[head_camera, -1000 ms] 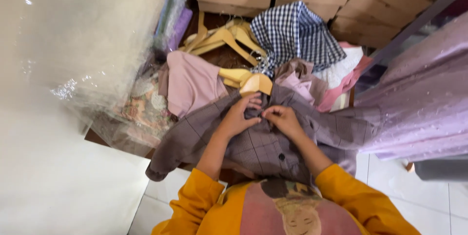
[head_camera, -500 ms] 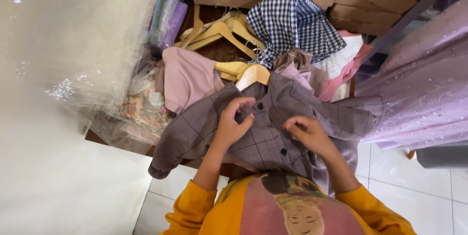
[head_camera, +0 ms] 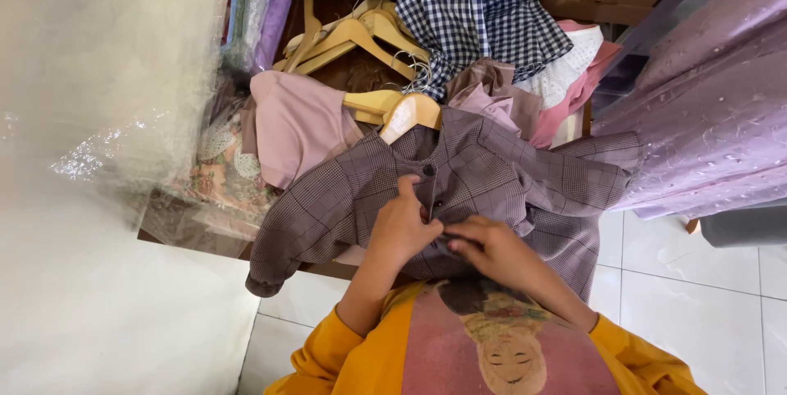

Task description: Hanging various shirts and tops onto wooden hangers and fastening buttons.

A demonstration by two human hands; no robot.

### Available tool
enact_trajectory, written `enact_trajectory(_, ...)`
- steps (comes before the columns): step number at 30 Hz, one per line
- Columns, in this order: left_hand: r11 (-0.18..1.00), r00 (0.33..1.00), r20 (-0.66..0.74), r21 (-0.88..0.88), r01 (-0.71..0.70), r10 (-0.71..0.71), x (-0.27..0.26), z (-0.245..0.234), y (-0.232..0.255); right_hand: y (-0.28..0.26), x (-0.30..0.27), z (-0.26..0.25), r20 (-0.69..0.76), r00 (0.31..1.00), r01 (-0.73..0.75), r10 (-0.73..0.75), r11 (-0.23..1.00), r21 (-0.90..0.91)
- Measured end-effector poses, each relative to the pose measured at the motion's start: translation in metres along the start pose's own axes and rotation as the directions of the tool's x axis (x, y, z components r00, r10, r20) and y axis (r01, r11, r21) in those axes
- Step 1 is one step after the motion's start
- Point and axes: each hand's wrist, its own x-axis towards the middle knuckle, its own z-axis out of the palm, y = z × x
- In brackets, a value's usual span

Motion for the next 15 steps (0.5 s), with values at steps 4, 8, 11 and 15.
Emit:
enact_trajectory(4,0.955,0.995,-0.049,-0.282,-0.095,0.085,-0.004,-0.005,-0.008,0.003,0.017,-0.005,-0.244,0.957,-0.144,0.158,0.987,0.076)
enact_trajectory(8,0.909,0.997,-0.035,-0.411,-0.073,0.065,-0.009,-0.005,0.000,0.025,0.045,0.009,-0.369,0.925,-0.092,0.094,0.996,0.023)
enact_trajectory(11,0.845,1.000,-0.006,-0.534,0.019,-0.026,-0.008,-0.002,-0.002,0.039,0.056,0.022,-0.318,0.948,-0.058,0.001,0.984,-0.170)
enact_trajectory(15,0.835,0.997,-0.067,-0.550,-0.015,-0.026,-0.009,0.008,-0.014,0.054,0.056,0.027,-0.192,0.959,-0.242,0.208,0.956,-0.169)
